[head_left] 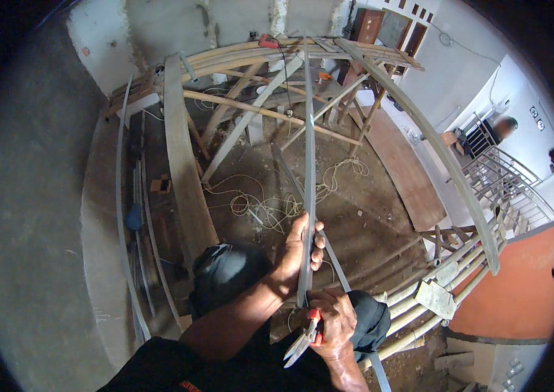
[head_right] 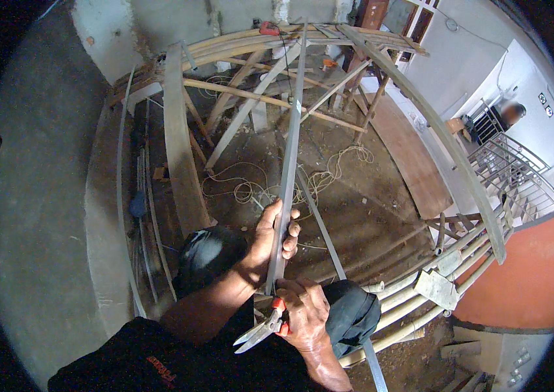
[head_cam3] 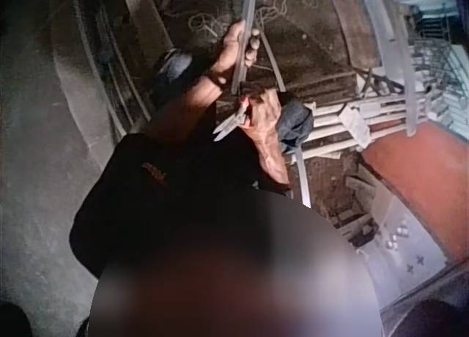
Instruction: The person uses tin snips to cut a long metal strap while seated on a bamboo scaffold. They repeatedly position the strap, cut sections, and reposition the remaining piece for further cuts.
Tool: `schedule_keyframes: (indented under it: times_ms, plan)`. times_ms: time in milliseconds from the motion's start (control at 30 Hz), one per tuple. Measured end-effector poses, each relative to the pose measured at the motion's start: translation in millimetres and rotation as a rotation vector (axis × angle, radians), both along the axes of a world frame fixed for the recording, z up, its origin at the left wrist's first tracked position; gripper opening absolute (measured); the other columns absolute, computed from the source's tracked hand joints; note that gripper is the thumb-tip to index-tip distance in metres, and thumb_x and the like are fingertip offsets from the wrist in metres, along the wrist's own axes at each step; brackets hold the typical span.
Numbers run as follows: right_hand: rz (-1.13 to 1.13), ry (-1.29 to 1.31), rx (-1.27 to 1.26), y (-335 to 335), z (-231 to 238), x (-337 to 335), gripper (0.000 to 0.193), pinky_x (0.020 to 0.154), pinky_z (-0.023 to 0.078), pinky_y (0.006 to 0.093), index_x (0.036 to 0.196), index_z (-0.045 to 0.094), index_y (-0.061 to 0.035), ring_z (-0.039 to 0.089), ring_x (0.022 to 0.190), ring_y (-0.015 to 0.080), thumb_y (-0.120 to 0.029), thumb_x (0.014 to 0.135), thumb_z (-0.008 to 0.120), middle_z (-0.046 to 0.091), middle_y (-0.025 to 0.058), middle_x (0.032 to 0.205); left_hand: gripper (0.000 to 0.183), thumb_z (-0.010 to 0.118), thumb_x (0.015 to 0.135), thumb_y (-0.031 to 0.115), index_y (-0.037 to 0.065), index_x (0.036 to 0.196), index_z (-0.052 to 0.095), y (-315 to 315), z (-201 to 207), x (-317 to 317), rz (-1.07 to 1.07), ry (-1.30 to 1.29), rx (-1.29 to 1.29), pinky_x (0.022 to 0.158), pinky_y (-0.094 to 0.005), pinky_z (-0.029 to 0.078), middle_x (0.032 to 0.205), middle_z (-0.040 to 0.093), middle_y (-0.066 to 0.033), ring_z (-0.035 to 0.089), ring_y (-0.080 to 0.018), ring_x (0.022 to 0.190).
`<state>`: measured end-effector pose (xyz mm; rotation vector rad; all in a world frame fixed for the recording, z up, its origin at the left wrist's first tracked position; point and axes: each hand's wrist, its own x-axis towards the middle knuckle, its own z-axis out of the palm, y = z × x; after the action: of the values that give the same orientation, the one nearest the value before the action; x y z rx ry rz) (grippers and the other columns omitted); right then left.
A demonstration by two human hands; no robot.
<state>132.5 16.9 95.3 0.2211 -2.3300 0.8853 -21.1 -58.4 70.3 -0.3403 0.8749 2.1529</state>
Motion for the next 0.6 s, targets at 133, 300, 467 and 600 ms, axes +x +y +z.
schedule_keyframes:
  times_ms: [133, 300, 467, 600]
  plan:
    - [0.043, -0.063, -0.046, 3.7, 9.4, 1.6, 0.049, 0.081, 0.059, 0.0437, 0.108, 0.064, -0.0049, 0.069, 0.096, 0.0329, -0.012, 0.066, 0.088, 0.073, 0.0115, 0.109, 0.053, 0.051, 0.101, 0.064, 0.012, 0.112, 0.055, -2.9, -0.9, -0.2, -0.016, 0.026, 0.005, 0.043, -0.0240, 0.040, 0.074, 0.057, 0.0006, 0.049, -0.0096, 0.049]
    - [0.128, -0.108, -0.161, 11.9, 21.4, -4.6, 0.034, 0.073, 0.058, 0.0410, 0.101, 0.059, -0.0040, 0.071, 0.085, 0.0335, 0.003, 0.073, 0.078, 0.072, 0.0148, 0.095, 0.051, 0.050, 0.103, 0.062, 0.012, 0.111, 0.055, -6.3, 2.7, -0.5, -0.008, 0.039, 0.038, 0.043, -0.0235, 0.040, 0.075, 0.057, 0.0004, 0.049, -0.0097, 0.049]
    - [0.121, -0.060, -0.015, 6.1, 23.6, -6.0, 0.039, 0.077, 0.058, 0.0436, 0.107, 0.060, -0.0029, 0.070, 0.091, 0.0346, 0.000, 0.074, 0.080, 0.072, 0.0154, 0.102, 0.048, 0.051, 0.104, 0.058, 0.011, 0.111, 0.057, -10.9, 9.7, -2.8, -0.005, 0.014, 0.099, 0.042, -0.0230, 0.038, 0.074, 0.057, 0.0002, 0.048, -0.0088, 0.048]
    - [0.140, -0.086, -0.022, 10.7, 24.1, -6.7, 0.048, 0.078, 0.058, 0.0443, 0.108, 0.062, -0.0026, 0.070, 0.089, 0.0352, -0.007, 0.067, 0.086, 0.071, 0.0136, 0.105, 0.048, 0.052, 0.103, 0.059, 0.012, 0.109, 0.058, -10.7, 13.4, -3.5, 0.009, -0.020, 0.072, 0.040, -0.0239, 0.036, 0.074, 0.058, 0.0007, 0.045, -0.0088, 0.046]
